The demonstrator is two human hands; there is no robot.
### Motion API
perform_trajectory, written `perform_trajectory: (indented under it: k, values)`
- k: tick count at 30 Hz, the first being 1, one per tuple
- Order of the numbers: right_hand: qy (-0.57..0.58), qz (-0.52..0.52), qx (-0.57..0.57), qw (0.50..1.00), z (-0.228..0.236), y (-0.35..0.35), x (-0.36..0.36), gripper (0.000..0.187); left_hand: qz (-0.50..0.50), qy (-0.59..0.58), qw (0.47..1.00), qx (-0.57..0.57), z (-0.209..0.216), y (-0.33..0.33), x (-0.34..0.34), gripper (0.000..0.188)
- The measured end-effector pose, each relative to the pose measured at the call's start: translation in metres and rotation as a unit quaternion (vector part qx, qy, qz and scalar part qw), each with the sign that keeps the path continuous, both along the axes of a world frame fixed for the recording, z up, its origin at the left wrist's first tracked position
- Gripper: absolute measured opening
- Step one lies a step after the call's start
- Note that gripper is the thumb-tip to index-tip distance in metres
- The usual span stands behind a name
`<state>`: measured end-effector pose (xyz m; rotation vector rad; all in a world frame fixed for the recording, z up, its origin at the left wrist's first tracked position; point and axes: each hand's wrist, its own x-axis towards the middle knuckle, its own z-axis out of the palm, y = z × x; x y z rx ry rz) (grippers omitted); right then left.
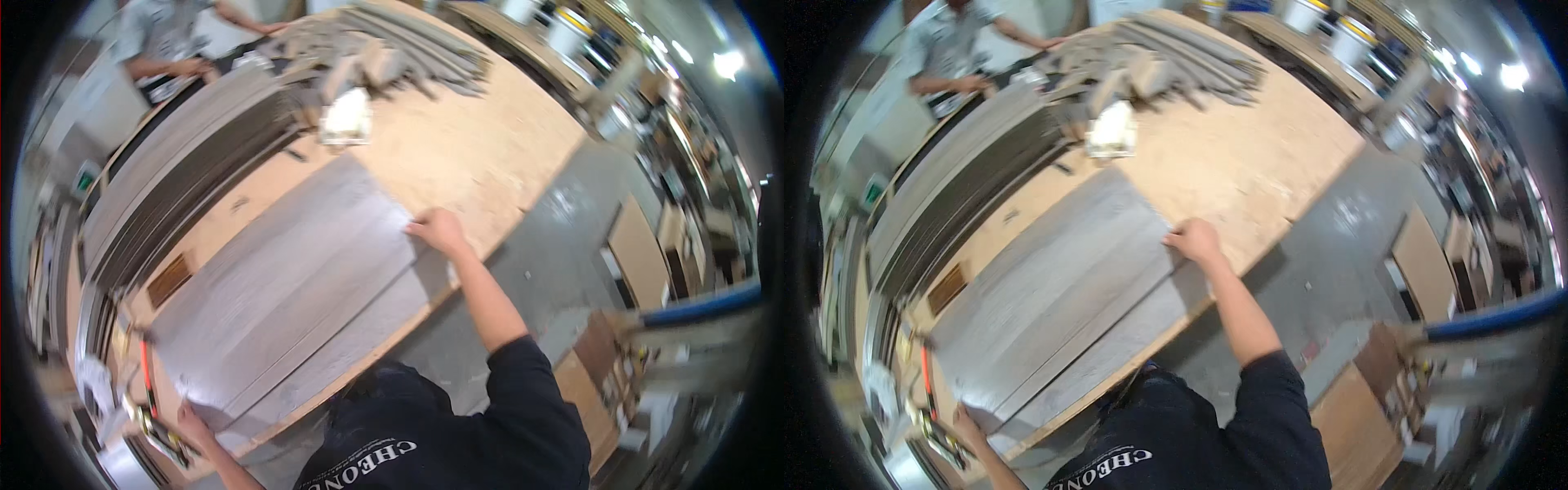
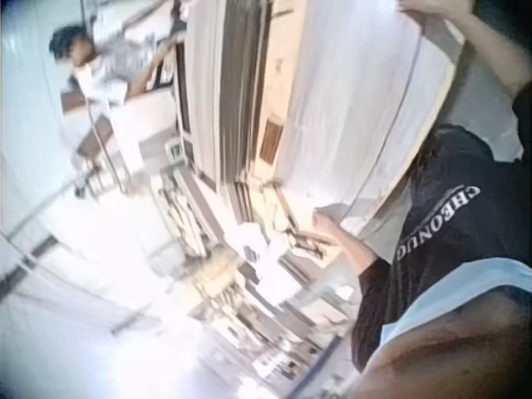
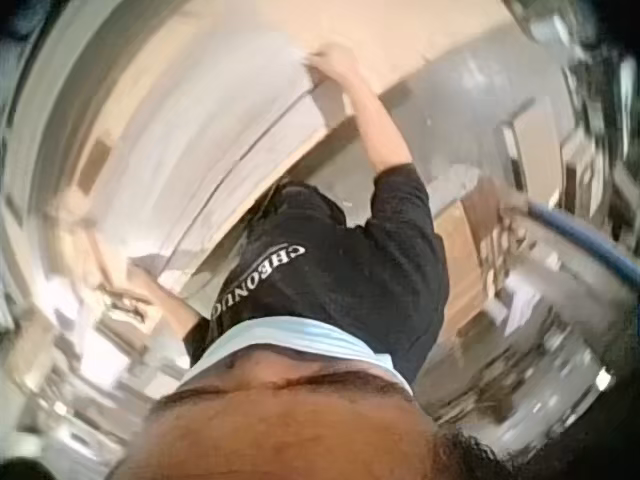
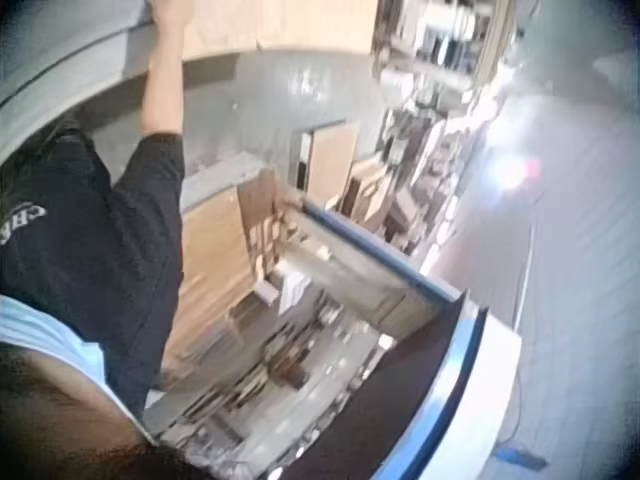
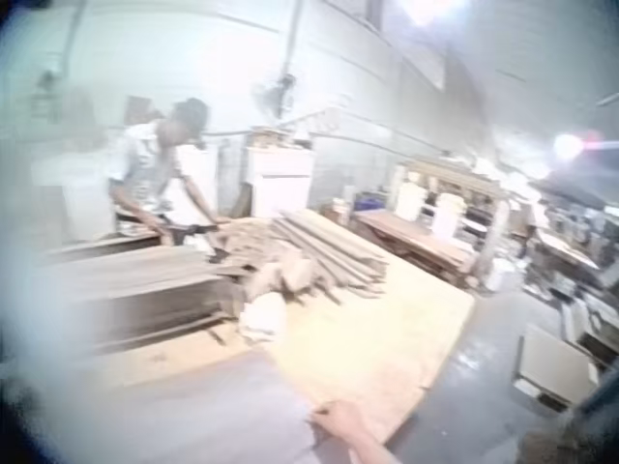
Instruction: Assembling laminate furniture panels using a pneumatic nail gun and a hammer.
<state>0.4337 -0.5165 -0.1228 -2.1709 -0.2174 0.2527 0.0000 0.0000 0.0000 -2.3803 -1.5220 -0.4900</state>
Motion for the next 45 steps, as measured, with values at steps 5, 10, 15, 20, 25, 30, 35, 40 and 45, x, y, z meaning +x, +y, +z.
perform_trajectory:
  k: [5, 10, 15, 20, 25, 30, 35, 40, 45]
  values:
    - [-0.086, 0.07, -0.001, 0.994, -0.02, -0.1, 0.044, 0.031, -0.075, -0.339, 0.896, -0.275, -0.108, -0.156, -0.024, 0.032]
    - [-0.246, 0.115, -0.111, 0.956, 0.023, -0.062, -0.001, 0.043, -0.008, -0.332, 0.907, -0.257, -0.153, -0.241, -0.077, 0.043]
    - [-0.359, 0.346, -0.065, 0.864, 0.001, 0.084, -0.058, 0.042, 0.113, -0.582, 0.714, -0.373, -0.146, -0.334, -0.092, 0.048]
    - [-0.23, 0.512, -0.062, 0.825, -0.011, 0.224, -0.172, 0.037, 0.081, -0.716, 0.577, -0.384, -0.147, -0.363, -0.06, 0.064]
    - [-0.176, 0.528, -0.049, 0.829, -0.016, 0.296, -0.243, 0.033, 0.083, -0.703, 0.593, -0.382, -0.136, -0.367, -0.04, 0.077]
    - [-0.195, 0.504, -0.072, 0.838, -0.025, 0.315, -0.247, 0.029, 0.073, -0.661, 0.62, -0.416, -0.129, -0.355, -0.044, 0.085]
    - [-0.218, 0.496, -0.06, 0.838, -0.032, 0.317, -0.239, 0.03, 0.061, -0.615, 0.66, -0.428, -0.129, -0.349, -0.04, 0.089]
    - [-0.188, 0.5, -0.031, 0.845, -0.032, 0.314, -0.235, 0.025, 0.046, -0.599, 0.654, -0.461, -0.126, -0.343, -0.047, 0.088]
    - [-0.23, 0.489, -0.061, 0.839, -0.029, 0.311, -0.249, 0.022, -0.007, -0.714, 0.526, -0.462, -0.133, -0.341, -0.072, 0.087]
